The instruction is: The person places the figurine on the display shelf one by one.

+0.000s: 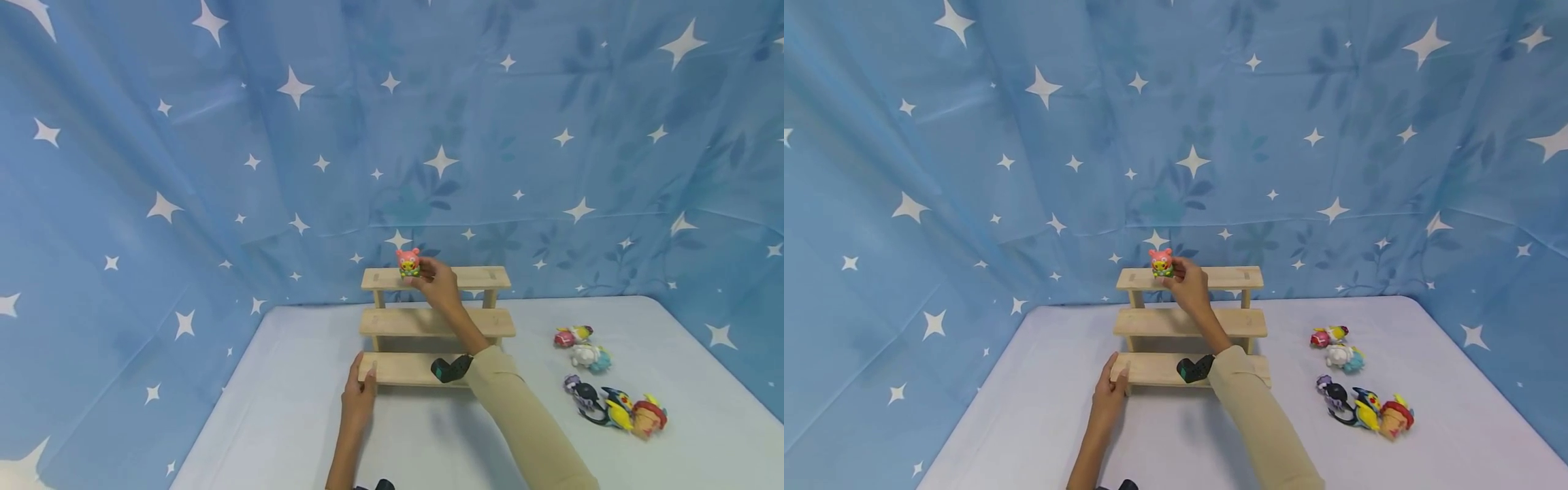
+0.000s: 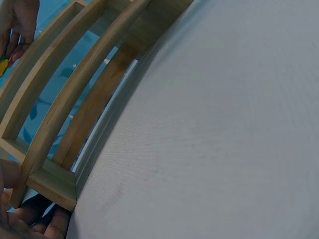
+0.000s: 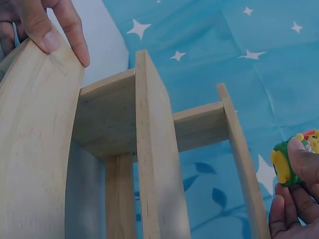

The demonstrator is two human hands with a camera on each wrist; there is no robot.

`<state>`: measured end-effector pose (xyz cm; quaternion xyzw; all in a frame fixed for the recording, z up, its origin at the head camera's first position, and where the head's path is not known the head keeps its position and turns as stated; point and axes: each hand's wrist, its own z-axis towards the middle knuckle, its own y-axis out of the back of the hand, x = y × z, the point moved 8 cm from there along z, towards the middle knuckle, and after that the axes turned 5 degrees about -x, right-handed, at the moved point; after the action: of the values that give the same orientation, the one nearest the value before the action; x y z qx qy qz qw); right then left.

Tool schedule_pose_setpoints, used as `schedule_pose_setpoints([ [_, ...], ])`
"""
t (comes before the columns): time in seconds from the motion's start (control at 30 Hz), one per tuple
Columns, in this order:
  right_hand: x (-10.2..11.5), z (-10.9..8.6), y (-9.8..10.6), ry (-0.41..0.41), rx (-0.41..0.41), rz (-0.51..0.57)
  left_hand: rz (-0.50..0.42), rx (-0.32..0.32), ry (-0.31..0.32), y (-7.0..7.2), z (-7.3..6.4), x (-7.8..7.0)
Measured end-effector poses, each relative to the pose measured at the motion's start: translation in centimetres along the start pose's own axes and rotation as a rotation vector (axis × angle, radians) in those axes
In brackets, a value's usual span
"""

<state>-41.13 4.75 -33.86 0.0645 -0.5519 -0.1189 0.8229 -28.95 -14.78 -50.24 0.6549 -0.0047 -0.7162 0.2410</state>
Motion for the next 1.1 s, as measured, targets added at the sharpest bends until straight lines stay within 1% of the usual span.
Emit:
schedule_pose_setpoints([
  [0.07,0.0,0.1,-0.2,0.015,0.005,-0.004,0.006,-0.004,-0.007,0.0,0.0,-0.1],
  [0.23,-0.4,0.5,-0.5,0.013,0.015,-0.022,0.001,0.001,-0.025,0.0,-0.1,-0.5],
  [0.43,-0.5,1.0,-0.6,0.031,-0.002,-0.118,-0.004,0.001,-0.035,0.1,-0.1,-0.7],
  [0.5,-0.4,1.2,-0.7,0.036,-0.008,-0.141,-0.003,0.002,-0.029,0.0,-0.1,-0.6],
  [0.7,-0.6,1.4,-0.9,0.016,-0.009,-0.182,-0.001,0.003,-0.012,0.0,0.0,-0.5],
  [0.93,-0.8,1.6,-1.3,-0.01,-0.008,-0.229,0.002,-0.005,-0.023,0.1,0.0,-0.6],
  [1.1,-0.7,1.7,-1.5,-0.016,-0.018,-0.271,0.004,-0.012,-0.015,0.1,0.0,-0.5],
])
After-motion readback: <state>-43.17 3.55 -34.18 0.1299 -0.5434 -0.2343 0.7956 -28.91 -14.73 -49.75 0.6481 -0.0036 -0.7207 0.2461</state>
